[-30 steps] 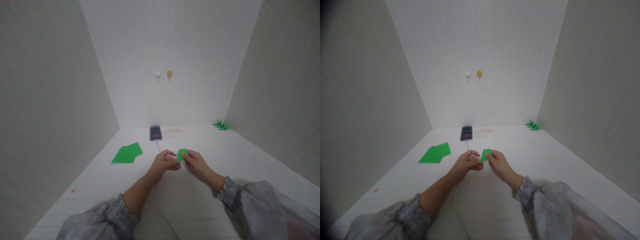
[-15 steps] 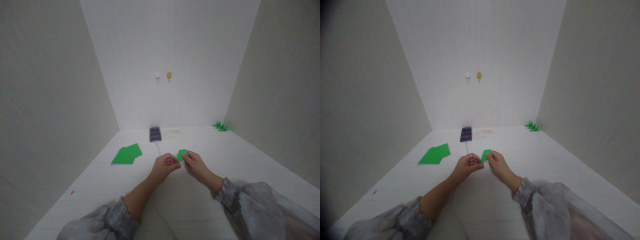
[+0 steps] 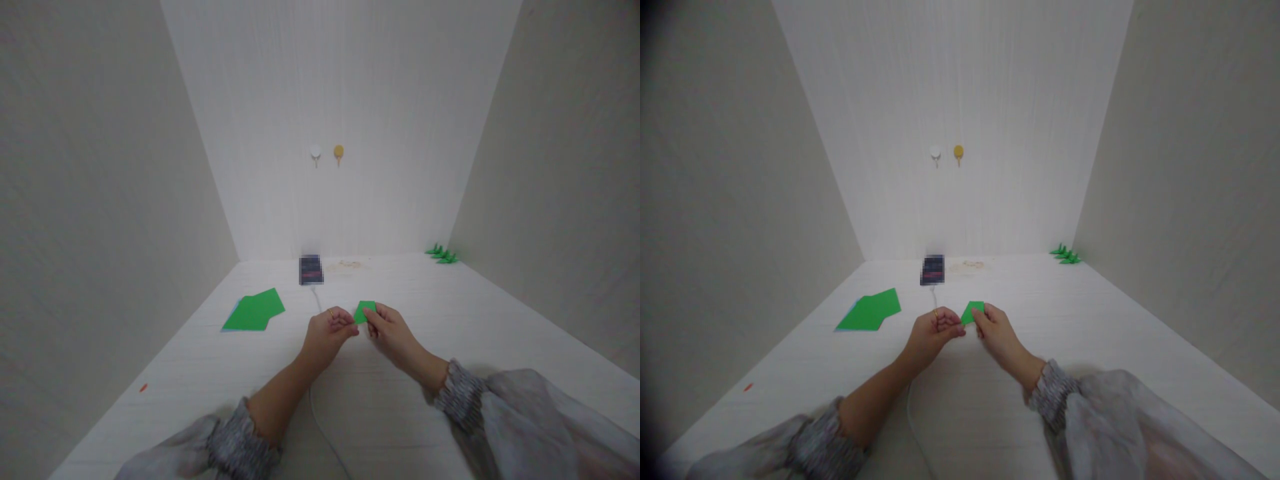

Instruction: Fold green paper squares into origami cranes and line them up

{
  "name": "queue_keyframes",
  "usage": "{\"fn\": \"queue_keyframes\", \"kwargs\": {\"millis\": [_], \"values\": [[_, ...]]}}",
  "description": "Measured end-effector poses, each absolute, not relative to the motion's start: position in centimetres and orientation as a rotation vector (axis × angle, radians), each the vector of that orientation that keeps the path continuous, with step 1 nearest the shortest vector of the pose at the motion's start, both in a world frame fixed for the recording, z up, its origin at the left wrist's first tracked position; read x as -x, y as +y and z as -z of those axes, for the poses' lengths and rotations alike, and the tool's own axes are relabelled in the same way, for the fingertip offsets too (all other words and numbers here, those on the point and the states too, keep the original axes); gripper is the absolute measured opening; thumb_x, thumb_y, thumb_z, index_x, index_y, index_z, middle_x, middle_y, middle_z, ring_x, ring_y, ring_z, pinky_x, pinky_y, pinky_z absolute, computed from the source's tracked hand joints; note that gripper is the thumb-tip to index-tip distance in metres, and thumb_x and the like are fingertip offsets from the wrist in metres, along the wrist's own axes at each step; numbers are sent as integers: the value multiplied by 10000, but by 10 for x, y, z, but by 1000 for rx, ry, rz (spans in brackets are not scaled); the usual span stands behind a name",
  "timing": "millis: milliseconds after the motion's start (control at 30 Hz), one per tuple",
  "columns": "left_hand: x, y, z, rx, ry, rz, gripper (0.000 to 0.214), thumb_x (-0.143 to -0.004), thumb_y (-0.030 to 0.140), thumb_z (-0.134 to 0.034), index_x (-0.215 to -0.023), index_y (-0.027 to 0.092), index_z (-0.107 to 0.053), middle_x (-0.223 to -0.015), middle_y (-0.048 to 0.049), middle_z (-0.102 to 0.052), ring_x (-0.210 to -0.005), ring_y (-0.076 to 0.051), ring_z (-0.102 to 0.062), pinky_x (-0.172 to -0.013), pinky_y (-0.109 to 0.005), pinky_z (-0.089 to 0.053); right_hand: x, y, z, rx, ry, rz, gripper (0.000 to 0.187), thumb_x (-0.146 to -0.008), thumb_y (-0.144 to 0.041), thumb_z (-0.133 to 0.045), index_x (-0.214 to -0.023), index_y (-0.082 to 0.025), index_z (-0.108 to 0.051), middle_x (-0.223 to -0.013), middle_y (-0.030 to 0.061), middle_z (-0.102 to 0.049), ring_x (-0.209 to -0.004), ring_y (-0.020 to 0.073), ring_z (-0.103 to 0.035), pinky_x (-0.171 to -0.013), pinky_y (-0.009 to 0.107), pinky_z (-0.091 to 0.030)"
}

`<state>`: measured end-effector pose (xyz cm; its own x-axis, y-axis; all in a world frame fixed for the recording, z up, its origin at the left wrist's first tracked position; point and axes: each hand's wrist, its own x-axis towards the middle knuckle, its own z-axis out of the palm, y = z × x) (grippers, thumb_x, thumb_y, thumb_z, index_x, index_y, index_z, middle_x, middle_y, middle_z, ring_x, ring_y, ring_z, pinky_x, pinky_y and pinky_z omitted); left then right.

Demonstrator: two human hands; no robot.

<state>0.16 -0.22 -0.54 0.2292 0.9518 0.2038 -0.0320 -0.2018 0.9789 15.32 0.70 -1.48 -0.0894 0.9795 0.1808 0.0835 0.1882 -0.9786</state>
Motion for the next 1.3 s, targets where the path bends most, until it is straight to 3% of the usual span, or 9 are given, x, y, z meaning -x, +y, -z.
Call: {"fn": "queue_keyframes", "kwargs": {"millis": [367, 1033, 1300], "values": [[0, 1, 12, -1515, 951, -1185, 141, -618, 206, -636, -712, 155, -545, -644, -4, -606, -621, -125, -590, -615, -242, -461, -150, -1, 4, 1021, -1386, -1250, 224, -671, -338, -584, -560, -165, -497, -468, -40, -465, -431, 79, -394, -440, 213, -297], [1, -4, 3, -1676, 1006, -1203, 98, -695, 243, -563, -749, 193, -499, -657, 10, -602, -670, -142, -600, -624, -236, -443, -147, -4, 2, 1089, -1325, -1274, 273, -691, -377, -541, -529, -169, -472, -459, -29, -463, -403, 78, -376, -407, 210, -287], [-1, -4, -2, -1233, 852, -1202, 256, -696, 264, -573, -852, 175, -391, -624, 0, -622, -641, -159, -632, -675, -318, -482, -148, -3, 2, 1031, -1328, -1253, 283, -707, -357, -543, -509, -169, -467, -457, -34, -449, -424, 79, -379, -431, 210, -297]]}}
